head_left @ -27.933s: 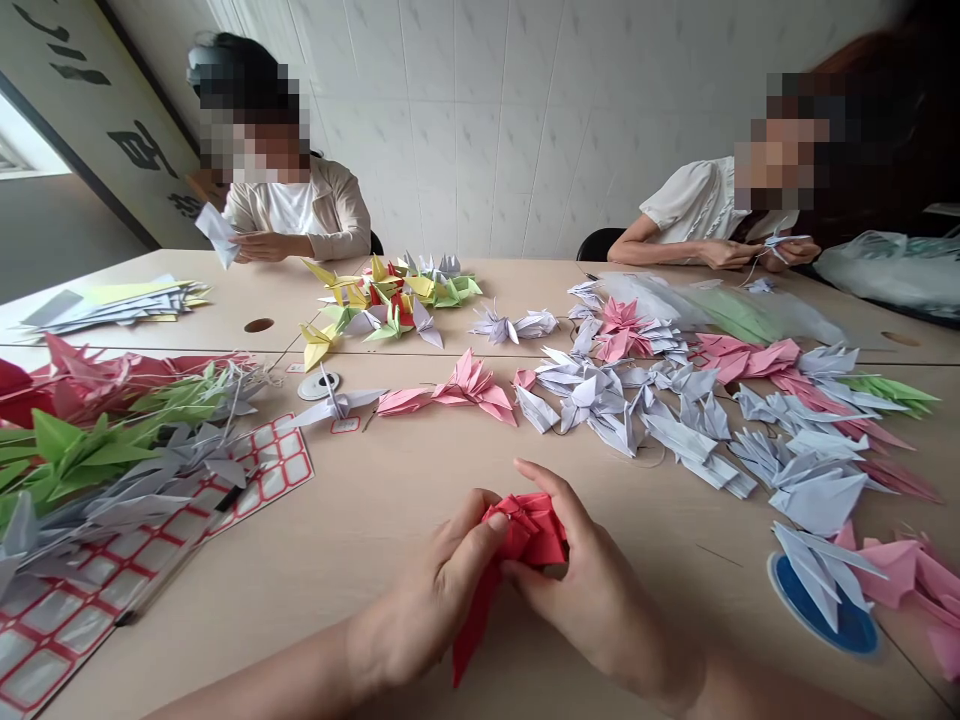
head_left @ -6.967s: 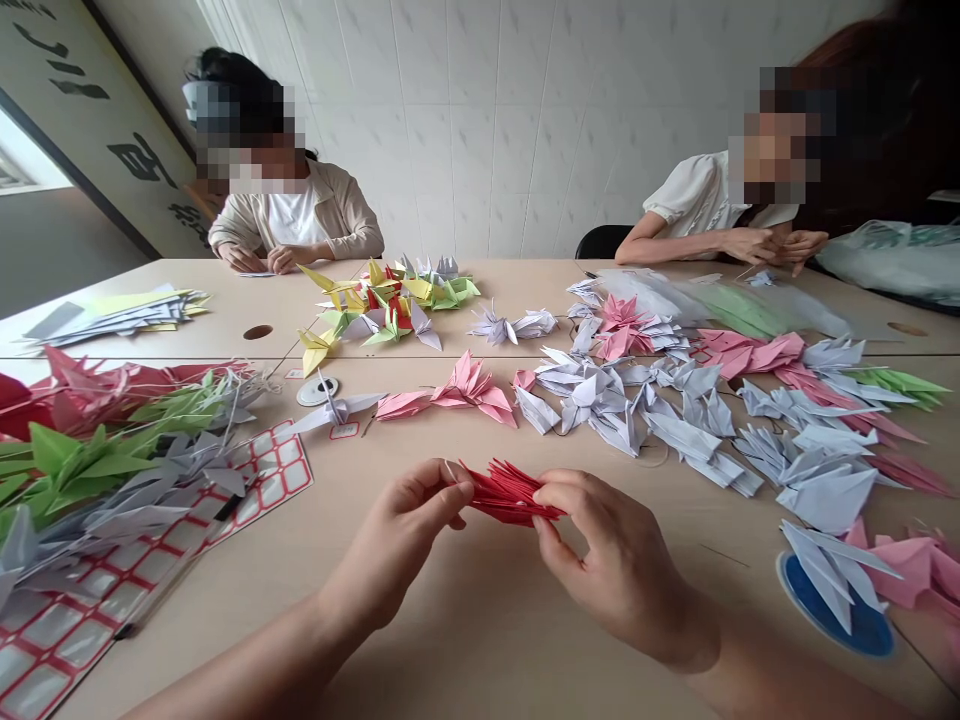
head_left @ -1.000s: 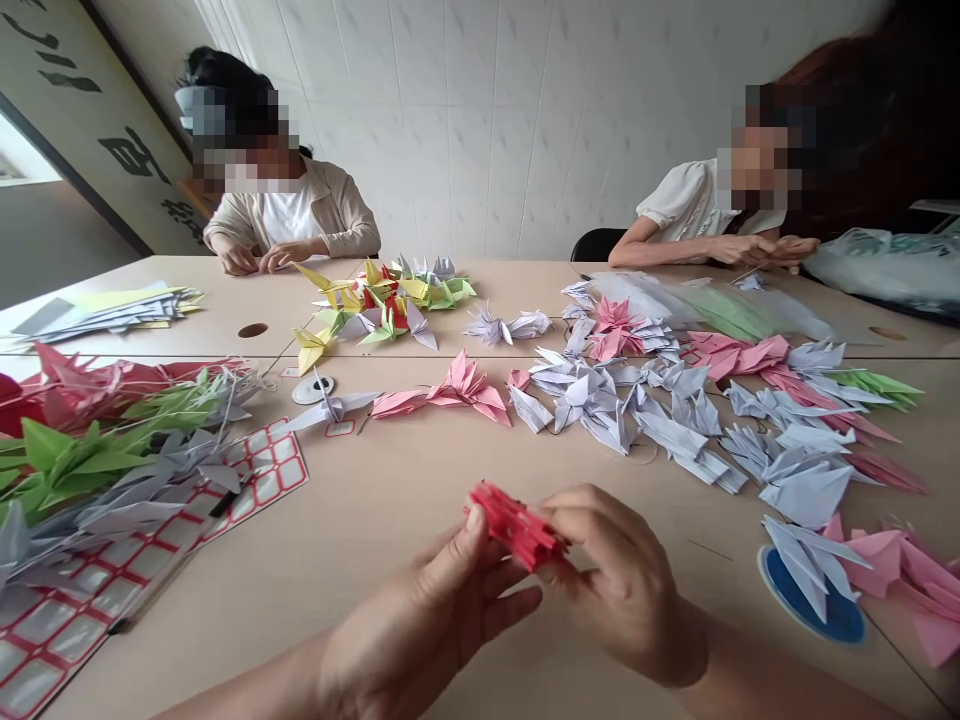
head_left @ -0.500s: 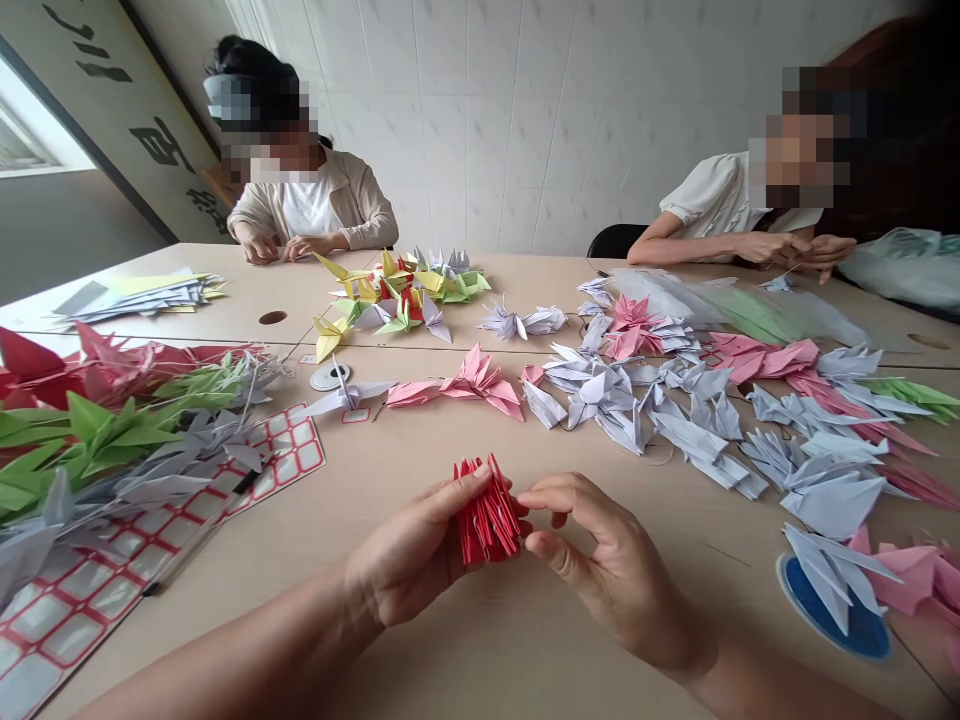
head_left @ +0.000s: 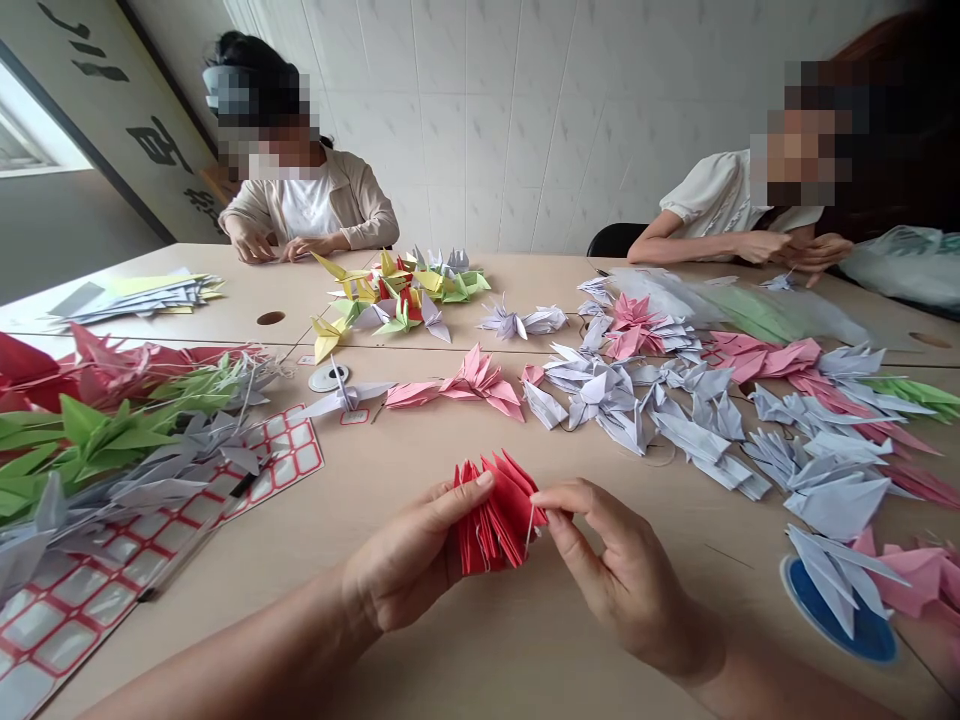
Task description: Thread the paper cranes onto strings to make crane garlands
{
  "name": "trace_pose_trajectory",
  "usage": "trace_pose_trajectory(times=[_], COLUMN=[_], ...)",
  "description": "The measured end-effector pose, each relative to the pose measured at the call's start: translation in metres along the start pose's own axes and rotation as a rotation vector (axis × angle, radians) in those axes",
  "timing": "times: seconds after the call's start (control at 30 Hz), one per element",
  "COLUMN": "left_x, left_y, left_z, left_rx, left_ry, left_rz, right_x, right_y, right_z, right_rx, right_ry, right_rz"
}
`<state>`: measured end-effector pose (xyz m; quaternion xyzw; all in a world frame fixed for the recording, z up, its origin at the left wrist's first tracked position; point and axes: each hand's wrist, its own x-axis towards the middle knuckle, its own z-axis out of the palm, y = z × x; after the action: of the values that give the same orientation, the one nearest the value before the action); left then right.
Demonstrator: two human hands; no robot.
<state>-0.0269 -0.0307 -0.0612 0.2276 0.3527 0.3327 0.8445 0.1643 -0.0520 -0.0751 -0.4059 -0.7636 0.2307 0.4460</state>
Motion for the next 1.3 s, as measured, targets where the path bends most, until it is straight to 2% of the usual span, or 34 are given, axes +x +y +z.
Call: trace_pose_trajectory(times=[0.3,0.53,0.73,0.93,1.13,1.3], left_x=[-0.001,0.001,0.002,-0.002,-0.001,0.000], left_y=[0.000,0.000,-0.001,-0.009,-0.011,-0.011], left_z=[0.004,0.002,0.004,0.007,0.007,0.008], left_rx=[-0.016,-0.010,-0.018,0.044,-0.056,-0.044], left_ry=[0.015,0.053,0.087,0.111,0.125,0.128], left_rz=[0.030,0.032,0.042,0.059,0.052,0.079], right_x=[0.000,0.001,0.000,-0.002,-0.003,-0.004], right_y=[-0.003,-0.001,-0.001,-0.001,0.001,0.000], right_z=[-0.003,0.002,0.002,0.005,0.006,0.007], right_rx=[-0.090,-0.139,-0.131,-0.203,-0.243,-0.286], right_ry=[-0.031,0.010,-0.059,-0.055,-0.073,-0.103], right_rz=[-0.180,-0.131,-0.158,-0.166,-0.136,-0.130])
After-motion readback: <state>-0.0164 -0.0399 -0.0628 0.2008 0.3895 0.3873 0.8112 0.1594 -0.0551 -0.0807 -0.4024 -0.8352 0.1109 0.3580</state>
